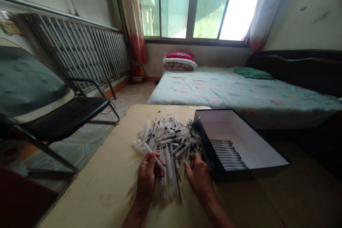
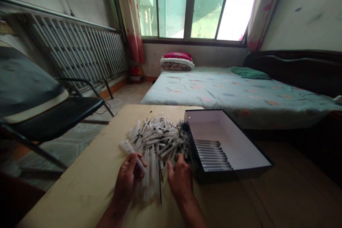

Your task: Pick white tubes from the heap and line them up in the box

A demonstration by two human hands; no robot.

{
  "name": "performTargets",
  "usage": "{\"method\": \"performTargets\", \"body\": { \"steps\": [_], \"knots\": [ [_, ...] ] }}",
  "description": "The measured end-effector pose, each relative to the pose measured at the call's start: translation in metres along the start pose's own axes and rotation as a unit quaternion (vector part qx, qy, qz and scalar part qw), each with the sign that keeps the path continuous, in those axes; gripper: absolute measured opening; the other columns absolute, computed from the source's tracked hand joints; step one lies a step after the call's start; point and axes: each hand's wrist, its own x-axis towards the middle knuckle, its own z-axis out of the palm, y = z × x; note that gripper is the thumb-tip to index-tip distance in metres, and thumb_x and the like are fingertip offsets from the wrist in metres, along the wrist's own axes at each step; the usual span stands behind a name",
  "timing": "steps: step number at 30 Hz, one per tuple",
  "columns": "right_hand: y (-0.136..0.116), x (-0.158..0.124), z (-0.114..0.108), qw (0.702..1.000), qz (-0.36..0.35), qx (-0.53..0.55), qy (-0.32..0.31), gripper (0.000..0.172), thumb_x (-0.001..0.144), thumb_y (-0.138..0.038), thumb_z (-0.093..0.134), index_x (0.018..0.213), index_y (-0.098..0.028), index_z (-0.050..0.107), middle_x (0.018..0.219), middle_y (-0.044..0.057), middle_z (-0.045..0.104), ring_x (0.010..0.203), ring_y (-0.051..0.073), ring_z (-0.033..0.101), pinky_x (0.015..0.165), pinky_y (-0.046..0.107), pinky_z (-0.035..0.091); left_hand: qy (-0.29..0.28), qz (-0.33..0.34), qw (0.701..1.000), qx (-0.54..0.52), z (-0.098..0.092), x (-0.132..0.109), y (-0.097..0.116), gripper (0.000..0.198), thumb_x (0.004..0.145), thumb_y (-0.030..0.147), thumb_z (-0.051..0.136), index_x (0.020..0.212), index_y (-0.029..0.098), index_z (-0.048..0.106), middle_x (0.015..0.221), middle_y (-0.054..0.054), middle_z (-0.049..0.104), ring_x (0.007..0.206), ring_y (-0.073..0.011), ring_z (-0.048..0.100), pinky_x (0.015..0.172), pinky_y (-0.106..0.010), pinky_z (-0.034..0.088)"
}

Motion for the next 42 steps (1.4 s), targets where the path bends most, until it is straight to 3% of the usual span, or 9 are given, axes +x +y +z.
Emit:
{"method": "performTargets", "body": {
  "steps": [4, 7, 11, 15, 20, 25, 36, 42],
  "knots": [
    [0.000, -0.001, 0.003, 0.999, 0.019, 0.037, -0.015, 0.016, 0.079, -0.014, 0.052, 0.095, -0.012, 0.053, 0.060, 0.004, 0.066, 0.061, 0.019, 0.067, 0.055, 0.022, 0.043, 0.005, -0.008, 1.000, -0.007, 0.000, 0.001, -0.001, 0.026, 0.076, 0.042, 0.061, 0.080, 0.017, 0.053, 0.057, 0.002, 0.064, 0.041, -0.0087, 0.053, 0.040, -0.019, 0.040],
    [0.004, -0.007, -0.003, 1.000, 0.003, 0.006, 0.003, 0.014, 0.081, -0.015, 0.046, 0.091, -0.014, 0.056, 0.065, 0.006, 0.067, 0.063, 0.020, 0.067, 0.057, 0.024, 0.044, 0.011, -0.015, 1.000, -0.024, 0.000, 0.002, -0.002, 0.026, 0.074, 0.039, 0.064, 0.081, 0.017, 0.054, 0.060, 0.001, 0.067, 0.045, -0.0100, 0.057, 0.046, -0.021, 0.045],
    [0.011, -0.020, -0.015, 0.993, -0.048, -0.041, 0.101, 0.017, 0.086, -0.021, 0.040, 0.085, -0.017, 0.057, 0.074, 0.009, 0.066, 0.067, 0.022, 0.065, 0.062, 0.029, 0.046, 0.029, -0.038, 0.997, -0.058, 0.000, 0.002, -0.002, 0.028, 0.069, 0.037, 0.069, 0.082, 0.016, 0.055, 0.064, -0.001, 0.070, 0.049, -0.0108, 0.061, 0.050, -0.021, 0.049],
    [0.005, -0.035, -0.025, 0.975, -0.106, 0.032, 0.193, 0.018, 0.088, -0.027, 0.041, 0.089, -0.017, 0.056, 0.075, 0.007, 0.065, 0.064, 0.018, 0.064, 0.061, 0.027, 0.048, 0.039, -0.049, 0.994, -0.095, -0.001, 0.004, -0.001, 0.029, 0.066, 0.035, 0.072, 0.081, 0.015, 0.057, 0.062, -0.001, 0.070, 0.049, -0.0116, 0.063, 0.050, -0.022, 0.051],
    [-0.020, -0.055, -0.028, 0.960, -0.119, 0.166, 0.190, 0.012, 0.087, -0.027, 0.047, 0.091, -0.020, 0.057, 0.068, 0.000, 0.062, 0.051, 0.011, 0.060, 0.054, 0.020, 0.049, 0.055, -0.062, 0.989, -0.120, -0.001, 0.004, 0.000, 0.024, 0.069, 0.029, 0.071, 0.081, 0.015, 0.057, 0.063, -0.001, 0.071, 0.051, -0.0117, 0.065, 0.051, -0.021, 0.054],
    [-0.035, -0.058, -0.024, 0.947, -0.142, 0.200, 0.206, 0.011, 0.087, -0.024, 0.049, 0.089, -0.021, 0.059, 0.070, 0.000, 0.063, 0.054, 0.011, 0.060, 0.058, 0.021, 0.050, 0.063, -0.072, 0.986, -0.135, -0.001, 0.004, -0.001, 0.015, 0.075, 0.024, 0.067, 0.081, 0.015, 0.056, 0.062, -0.001, 0.070, 0.050, -0.0112, 0.065, 0.049, -0.020, 0.055],
    [-0.036, -0.058, -0.019, 0.942, -0.157, 0.218, 0.199, 0.011, 0.086, -0.021, 0.050, 0.089, -0.020, 0.060, 0.070, 0.000, 0.062, 0.054, 0.010, 0.060, 0.058, 0.019, 0.051, 0.072, -0.077, 0.981, -0.166, -0.003, 0.005, -0.002, 0.002, 0.082, 0.017, 0.058, 0.081, 0.015, 0.057, 0.063, -0.002, 0.070, 0.051, -0.0100, 0.065, 0.050, -0.019, 0.055],
    [-0.030, -0.050, -0.017, 0.946, -0.191, 0.198, 0.170, 0.011, 0.086, -0.019, 0.050, 0.091, -0.019, 0.059, 0.070, 0.000, 0.063, 0.057, 0.011, 0.062, 0.054, 0.018, 0.051, 0.032, -0.077, 0.986, -0.143, 0.001, 0.000, -0.001, 0.016, 0.073, 0.023, 0.069, 0.080, 0.015, 0.058, 0.063, -0.003, 0.071, 0.050, -0.0113, 0.065, 0.049, -0.020, 0.054]
  ]
}}
